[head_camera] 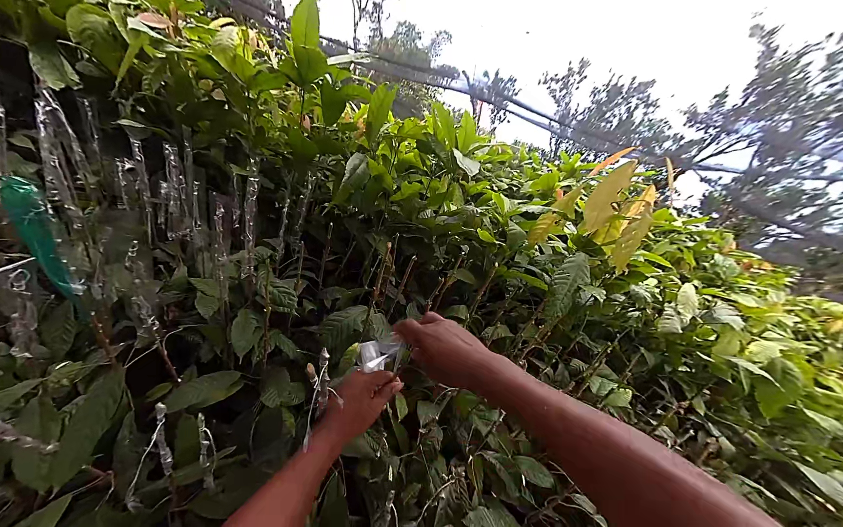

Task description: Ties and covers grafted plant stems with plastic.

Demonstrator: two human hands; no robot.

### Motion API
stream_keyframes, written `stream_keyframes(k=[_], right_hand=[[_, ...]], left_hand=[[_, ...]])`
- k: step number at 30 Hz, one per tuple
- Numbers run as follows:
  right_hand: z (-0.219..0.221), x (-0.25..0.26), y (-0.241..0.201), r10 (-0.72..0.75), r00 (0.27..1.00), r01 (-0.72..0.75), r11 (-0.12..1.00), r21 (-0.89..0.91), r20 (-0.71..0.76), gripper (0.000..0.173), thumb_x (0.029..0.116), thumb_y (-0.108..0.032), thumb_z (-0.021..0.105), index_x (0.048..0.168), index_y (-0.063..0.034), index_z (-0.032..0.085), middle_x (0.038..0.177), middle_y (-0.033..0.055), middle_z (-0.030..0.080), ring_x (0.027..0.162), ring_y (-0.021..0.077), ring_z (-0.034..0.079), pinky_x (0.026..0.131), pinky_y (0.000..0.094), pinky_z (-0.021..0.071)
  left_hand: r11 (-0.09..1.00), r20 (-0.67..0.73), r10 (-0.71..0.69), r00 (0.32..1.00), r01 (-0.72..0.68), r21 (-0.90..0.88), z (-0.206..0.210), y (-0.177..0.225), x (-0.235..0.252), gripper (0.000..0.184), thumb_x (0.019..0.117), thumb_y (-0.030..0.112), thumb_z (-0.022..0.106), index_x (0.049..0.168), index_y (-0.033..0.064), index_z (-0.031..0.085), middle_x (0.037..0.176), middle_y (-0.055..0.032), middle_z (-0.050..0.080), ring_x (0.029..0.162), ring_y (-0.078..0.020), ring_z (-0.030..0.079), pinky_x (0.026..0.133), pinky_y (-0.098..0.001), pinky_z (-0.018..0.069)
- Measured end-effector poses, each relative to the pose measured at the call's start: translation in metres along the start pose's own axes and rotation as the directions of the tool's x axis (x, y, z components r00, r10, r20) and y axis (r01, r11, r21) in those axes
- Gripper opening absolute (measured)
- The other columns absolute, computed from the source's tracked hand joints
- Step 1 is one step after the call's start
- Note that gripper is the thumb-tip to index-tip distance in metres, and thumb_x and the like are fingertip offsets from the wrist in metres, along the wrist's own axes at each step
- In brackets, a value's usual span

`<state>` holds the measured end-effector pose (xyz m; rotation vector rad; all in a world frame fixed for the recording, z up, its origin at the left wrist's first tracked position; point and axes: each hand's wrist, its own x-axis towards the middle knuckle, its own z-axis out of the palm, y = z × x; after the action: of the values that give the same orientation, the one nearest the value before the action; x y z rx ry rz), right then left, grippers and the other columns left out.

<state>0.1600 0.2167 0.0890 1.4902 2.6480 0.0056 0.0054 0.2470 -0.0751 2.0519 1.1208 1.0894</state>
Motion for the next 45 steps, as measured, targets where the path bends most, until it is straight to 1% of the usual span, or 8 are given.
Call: stream_keyframes(k=[6, 11, 16, 25, 30, 34, 40, 45], right_hand=[[0.002, -0.006, -0.021, -0.049, 0.997, 0.059, 0.974, 0.220, -0.053, 0.030, 0.1036, -0.014, 0.055, 0.132, -0.0078, 0.064, 0.116, 0.0146, 0.073, 0.109, 0.0312, 0.070, 0.096, 0.0546, 0.0540], [0.013, -0.002, -0.005, -0.008, 0.998, -0.004, 0.983, -0.185, -0.065, 0.021, 0.1052, -0.007, 0.047, 0.121, 0.0005, 0.058, 0.103, 0.0236, 0.069, 0.102, 0.0444, 0.069, 0.081, 0.0585, 0.0554], [0.017, -0.014, 0.005, 0.127, 0.991, -0.130, 0.989, 0.069, 0.042, 0.027, 0.1052, -0.018, 0.054, 0.123, -0.0029, 0.067, 0.118, 0.0195, 0.069, 0.112, 0.0366, 0.067, 0.097, 0.0554, 0.0524], [-0.005, 0.025, -0.002, 0.132, 0.986, -0.111, 0.976, -0.185, 0.102, 0.026, 0.1051, -0.015, 0.053, 0.123, -0.0060, 0.070, 0.143, 0.0241, 0.051, 0.117, 0.0467, 0.060, 0.088, 0.0652, 0.0530], [0.020, 0.000, -0.051, 0.085, 0.987, -0.051, 0.971, -0.234, 0.137, 0.026, 0.1006, 0.001, 0.047, 0.123, 0.0075, 0.059, 0.115, 0.0298, 0.064, 0.097, 0.0484, 0.067, 0.075, 0.0626, 0.0548], [0.010, 0.033, 0.003, 0.036, 0.999, -0.038, 0.984, -0.175, -0.017, 0.026, 0.1059, -0.012, 0.048, 0.119, -0.0026, 0.068, 0.124, 0.0210, 0.066, 0.114, 0.0431, 0.064, 0.089, 0.0635, 0.0521], [0.054, -0.010, -0.075, -0.177, 0.919, 0.217, 0.973, -0.080, 0.352, 0.022, 0.0999, 0.000, 0.054, 0.118, 0.0076, 0.063, 0.111, 0.0282, 0.067, 0.102, 0.0493, 0.066, 0.080, 0.0671, 0.0533], [0.000, 0.036, 0.002, 0.027, 0.975, 0.020, 0.978, 0.209, -0.223, 0.024, 0.1048, -0.019, 0.056, 0.115, -0.0086, 0.075, 0.114, 0.0131, 0.070, 0.110, 0.0309, 0.066, 0.096, 0.0539, 0.0518]], left_hand=[[0.995, -0.068, -0.031, 0.997, 0.025, -0.092, -0.001, 0.007, 0.001, 0.025, 0.1029, 0.024, 0.059, 0.111, 0.0058, 0.074, 0.088, -0.0071, 0.074, 0.075, -0.0165, 0.070, 0.078, -0.0405, 0.0589], [0.983, -0.144, 0.064, 0.988, -0.087, -0.161, 0.000, 0.009, 0.001, 0.028, 0.1037, 0.027, 0.060, 0.116, 0.0046, 0.073, 0.097, -0.0059, 0.075, 0.072, -0.0104, 0.070, 0.071, -0.0292, 0.0612], [0.983, -0.220, 0.017, 0.975, -0.057, -0.177, -0.009, 0.001, 0.005, 0.026, 0.1029, 0.027, 0.061, 0.112, 0.0054, 0.073, 0.094, -0.0037, 0.075, 0.069, -0.0098, 0.070, 0.067, -0.0291, 0.0614], [0.930, -0.071, 0.028, 0.997, -0.052, -0.364, 0.013, 0.010, 0.008, 0.021, 0.1007, 0.017, 0.064, 0.113, 0.0014, 0.070, 0.096, -0.0057, 0.073, 0.071, -0.0102, 0.070, 0.070, -0.0293, 0.0618], [0.916, -0.210, 0.004, 0.978, -0.088, -0.391, -0.003, 0.002, 0.014, 0.019, 0.0966, 0.009, 0.061, 0.110, 0.0018, 0.073, 0.098, -0.0022, 0.073, 0.084, -0.0044, 0.069, 0.081, -0.0251, 0.0578], [0.851, -0.131, -0.067, 0.989, -0.012, -0.525, -0.004, 0.006, 0.011, 0.014, 0.0964, 0.010, 0.069, 0.105, -0.0005, 0.072, 0.090, -0.0046, 0.074, 0.069, -0.0109, 0.071, 0.069, -0.0288, 0.0628], [0.860, -0.229, -0.112, 0.967, -0.021, -0.510, -0.011, 0.006, 0.017, 0.013, 0.0966, 0.011, 0.068, 0.104, 0.0008, 0.069, 0.085, -0.0010, 0.070, 0.060, -0.0053, 0.063, 0.059, -0.0222, 0.0568], [0.871, -0.190, -0.076, 0.979, -0.028, -0.491, -0.002, 0.014, 0.012, 0.032, 0.0926, 0.005, 0.070, 0.123, -0.0011, 0.061, 0.090, -0.0031, 0.068, 0.062, -0.0063, 0.061, 0.057, -0.0222, 0.0535]])
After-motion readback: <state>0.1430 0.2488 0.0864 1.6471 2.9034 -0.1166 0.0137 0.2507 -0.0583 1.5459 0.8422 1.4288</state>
